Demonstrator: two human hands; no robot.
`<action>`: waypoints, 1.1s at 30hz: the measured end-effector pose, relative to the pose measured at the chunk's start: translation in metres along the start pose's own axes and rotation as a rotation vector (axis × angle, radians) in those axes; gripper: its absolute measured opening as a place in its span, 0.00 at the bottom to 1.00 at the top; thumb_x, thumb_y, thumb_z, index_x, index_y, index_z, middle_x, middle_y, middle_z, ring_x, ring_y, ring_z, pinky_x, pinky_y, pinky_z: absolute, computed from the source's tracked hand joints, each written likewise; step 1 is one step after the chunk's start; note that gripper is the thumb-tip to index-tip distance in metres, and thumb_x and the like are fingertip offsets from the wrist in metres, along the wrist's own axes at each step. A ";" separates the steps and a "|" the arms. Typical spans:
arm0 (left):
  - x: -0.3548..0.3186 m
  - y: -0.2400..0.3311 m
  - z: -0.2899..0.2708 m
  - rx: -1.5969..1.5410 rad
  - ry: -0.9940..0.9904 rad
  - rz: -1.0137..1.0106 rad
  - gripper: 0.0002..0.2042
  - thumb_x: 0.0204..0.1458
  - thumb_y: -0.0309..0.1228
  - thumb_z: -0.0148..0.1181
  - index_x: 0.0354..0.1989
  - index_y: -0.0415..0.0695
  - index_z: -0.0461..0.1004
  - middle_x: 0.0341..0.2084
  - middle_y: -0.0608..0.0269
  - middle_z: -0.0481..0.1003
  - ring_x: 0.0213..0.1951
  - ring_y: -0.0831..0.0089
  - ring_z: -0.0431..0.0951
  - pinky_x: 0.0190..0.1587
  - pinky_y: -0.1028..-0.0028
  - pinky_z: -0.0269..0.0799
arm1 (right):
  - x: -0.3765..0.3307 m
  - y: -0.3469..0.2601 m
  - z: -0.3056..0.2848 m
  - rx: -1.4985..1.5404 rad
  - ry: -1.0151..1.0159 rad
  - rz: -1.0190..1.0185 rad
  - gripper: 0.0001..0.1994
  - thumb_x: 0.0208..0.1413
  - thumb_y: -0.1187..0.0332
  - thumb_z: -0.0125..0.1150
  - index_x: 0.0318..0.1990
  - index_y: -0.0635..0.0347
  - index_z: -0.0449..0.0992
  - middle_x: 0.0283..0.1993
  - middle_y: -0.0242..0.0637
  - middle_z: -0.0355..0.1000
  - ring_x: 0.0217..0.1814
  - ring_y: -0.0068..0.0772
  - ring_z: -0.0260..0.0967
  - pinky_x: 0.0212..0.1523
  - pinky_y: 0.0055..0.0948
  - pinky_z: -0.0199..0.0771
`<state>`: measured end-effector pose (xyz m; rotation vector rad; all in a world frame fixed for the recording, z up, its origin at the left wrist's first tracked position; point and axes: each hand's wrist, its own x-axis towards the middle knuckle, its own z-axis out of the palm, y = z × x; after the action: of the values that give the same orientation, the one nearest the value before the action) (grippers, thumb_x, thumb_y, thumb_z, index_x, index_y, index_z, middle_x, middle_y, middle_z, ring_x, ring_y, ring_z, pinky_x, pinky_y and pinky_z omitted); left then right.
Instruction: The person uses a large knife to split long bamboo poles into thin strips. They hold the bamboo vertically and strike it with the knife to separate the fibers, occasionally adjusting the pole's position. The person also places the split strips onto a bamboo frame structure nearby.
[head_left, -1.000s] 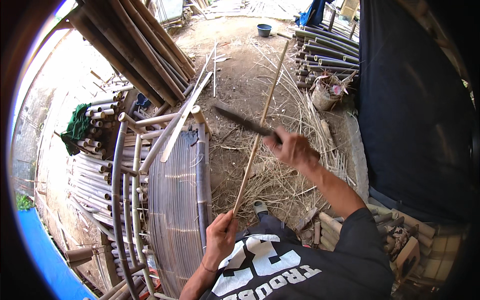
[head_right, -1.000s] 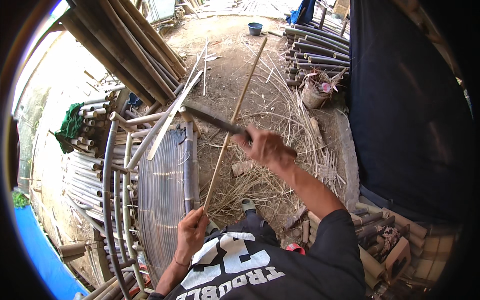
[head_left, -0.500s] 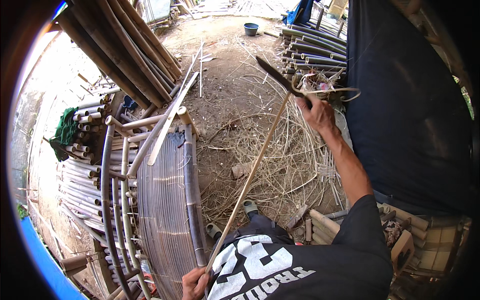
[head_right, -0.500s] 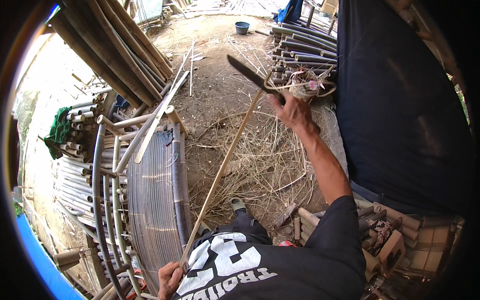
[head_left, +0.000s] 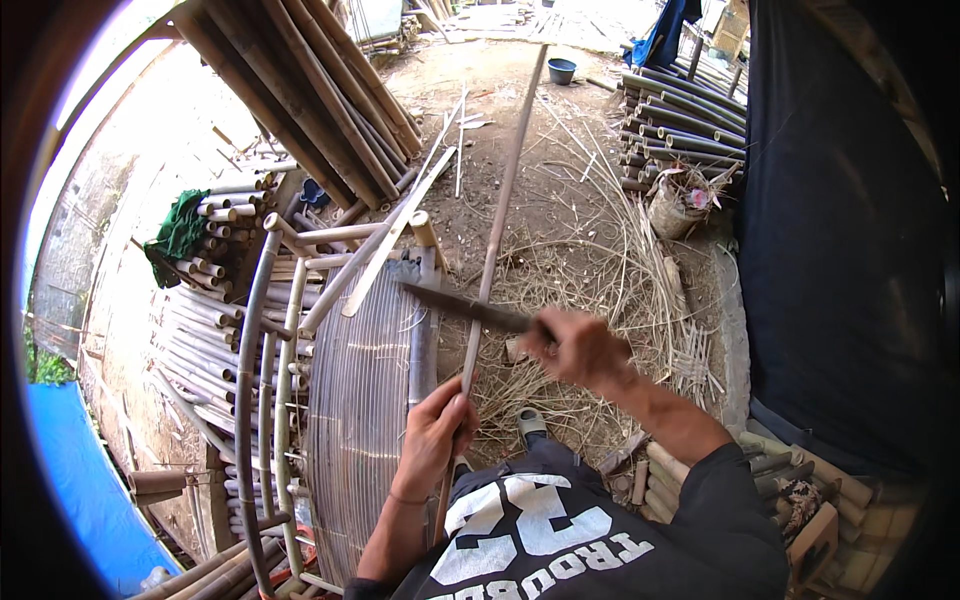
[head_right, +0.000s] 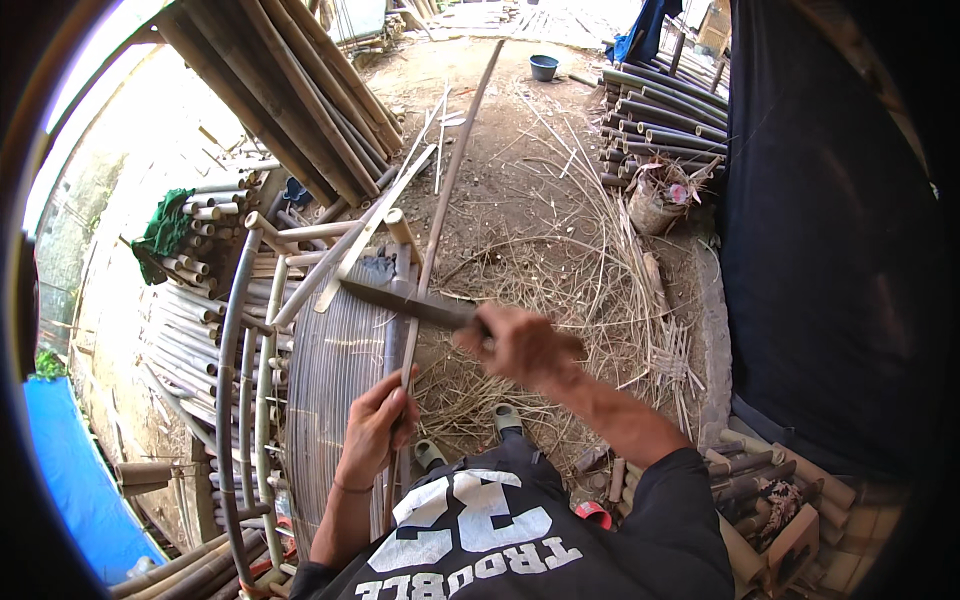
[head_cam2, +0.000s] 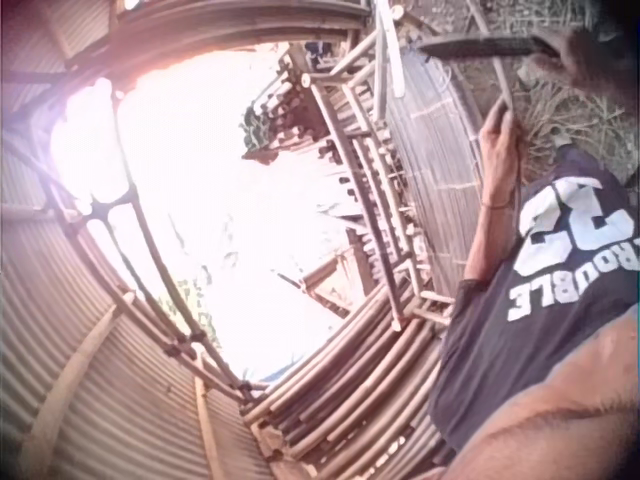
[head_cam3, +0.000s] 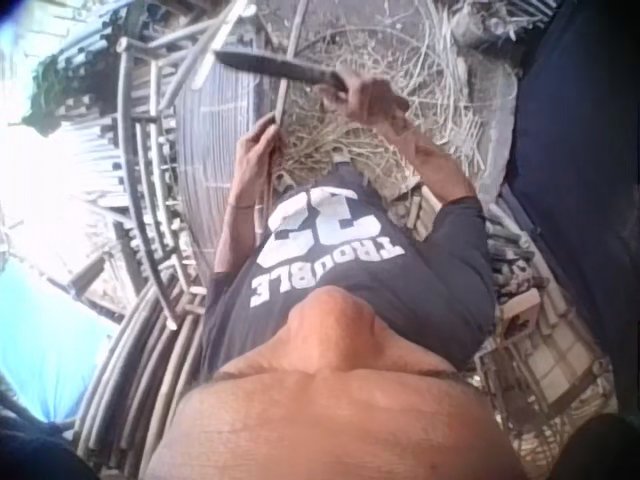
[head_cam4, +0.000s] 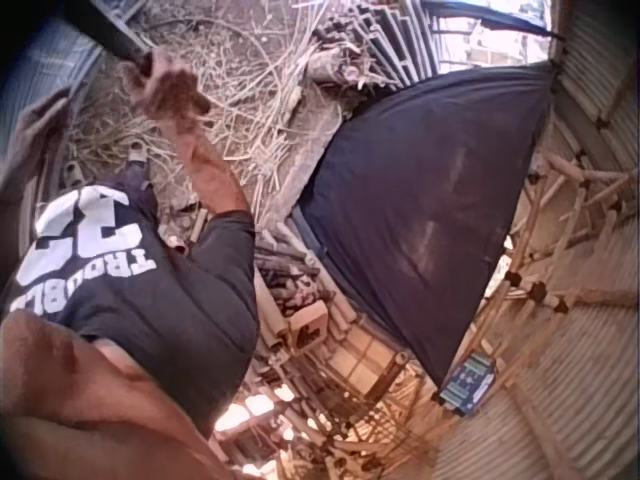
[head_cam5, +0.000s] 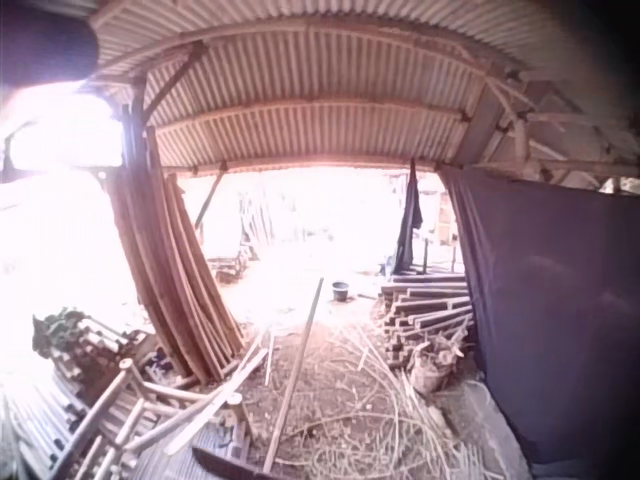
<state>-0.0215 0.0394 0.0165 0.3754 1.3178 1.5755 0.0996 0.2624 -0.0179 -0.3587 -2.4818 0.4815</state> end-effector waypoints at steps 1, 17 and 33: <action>0.005 0.002 0.003 0.008 0.005 -0.002 0.12 0.63 0.30 0.50 0.50 0.37 0.72 0.21 0.69 0.70 0.16 0.85 0.64 0.16 0.84 0.56 | -0.004 -0.015 0.008 -0.045 0.038 -0.107 0.23 0.62 0.44 0.49 0.27 0.54 0.68 0.16 0.30 0.64 0.13 0.24 0.61 0.11 0.28 0.66; -0.020 -0.006 0.019 0.172 0.019 0.041 0.18 0.63 0.25 0.49 0.61 0.36 0.66 0.22 0.73 0.66 0.21 0.87 0.62 0.21 0.84 0.58 | -0.006 0.015 -0.006 0.179 -0.070 0.210 0.28 0.62 0.38 0.38 0.27 0.53 0.67 0.15 0.29 0.64 0.11 0.23 0.61 0.10 0.30 0.68; -0.039 -0.010 0.019 0.163 -0.017 0.007 0.18 0.63 0.27 0.49 0.60 0.34 0.67 0.19 0.74 0.65 0.18 0.89 0.59 0.18 0.85 0.53 | 0.004 0.040 -0.024 0.039 -0.044 0.281 0.30 0.62 0.36 0.37 0.29 0.55 0.69 0.14 0.28 0.62 0.11 0.24 0.62 0.08 0.30 0.61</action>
<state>0.0151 0.0168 0.0279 0.4933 1.4376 1.4725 0.1160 0.3062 -0.0141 -0.6925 -2.4711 0.6560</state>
